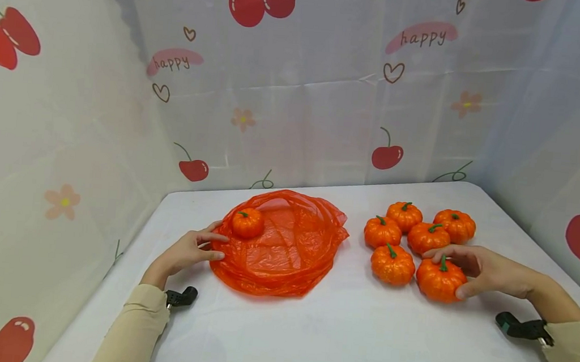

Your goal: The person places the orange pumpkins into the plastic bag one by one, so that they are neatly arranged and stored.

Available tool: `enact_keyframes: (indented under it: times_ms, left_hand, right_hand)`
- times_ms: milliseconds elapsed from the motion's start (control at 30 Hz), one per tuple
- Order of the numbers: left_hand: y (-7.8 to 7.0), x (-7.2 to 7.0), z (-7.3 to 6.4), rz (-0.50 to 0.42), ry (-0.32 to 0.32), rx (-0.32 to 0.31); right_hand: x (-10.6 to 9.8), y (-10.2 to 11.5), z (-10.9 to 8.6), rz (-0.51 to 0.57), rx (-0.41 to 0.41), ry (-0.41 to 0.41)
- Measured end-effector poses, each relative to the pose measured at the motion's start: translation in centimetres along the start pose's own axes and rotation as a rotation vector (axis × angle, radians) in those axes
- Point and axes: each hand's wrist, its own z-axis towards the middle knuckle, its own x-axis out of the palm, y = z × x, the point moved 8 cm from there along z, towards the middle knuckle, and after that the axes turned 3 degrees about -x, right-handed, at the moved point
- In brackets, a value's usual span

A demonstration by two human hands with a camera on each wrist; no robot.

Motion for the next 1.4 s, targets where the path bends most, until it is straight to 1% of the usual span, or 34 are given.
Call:
enact_keyframes:
  times_ms: [167, 400, 567, 667, 833, 933, 1067, 1200, 1400]
  left_hand:
    - [0.0, 0.0, -0.1, -0.002, -0.002, -0.001]
    - [0.4, -0.2, -0.1, 0.015, -0.011, 0.002]
    - [0.3, -0.3, -0.1, 0.021, -0.016, 0.002]
    - [0.3, -0.3, -0.2, 0.024, -0.014, -0.002]
    - [0.3, -0.2, -0.2, 0.018, -0.016, -0.002]
    - [0.3, -0.2, -0.1, 0.011, -0.013, -0.001]
    - [0.3, -0.1, 0.0, 0.002, -0.009, 0.002]
    - [0.1, -0.1, 0.1, -0.001, -0.012, 0.011]
    - [0.2, -0.1, 0.2, 0.004, -0.008, 0.007]
  right_hand:
    - [-0.3, 0.4, 0.2, -0.037, -0.006, -0.042]
    - [-1.4, 1.9, 0.7, -0.093, 0.008, -0.128]
    - [-2.1, 3.1, 1.2, -0.115, 0.045, -0.205]
    - [-2.3, 3.7, 1.6, -0.112, 0.063, -0.223]
    - [-2.3, 4.7, 2.9, -0.068, 0.073, -0.229]
    - [-2.2, 4.9, 3.8, -0.041, 0.116, -0.244]
    - [-2.1, 5.3, 5.2, -0.042, 0.167, -0.253]
    - [-1.7, 6.0, 6.6, -0.043, 0.163, -0.256]
    - [-0.8, 6.6, 8.8, 0.005, 0.144, -0.253]
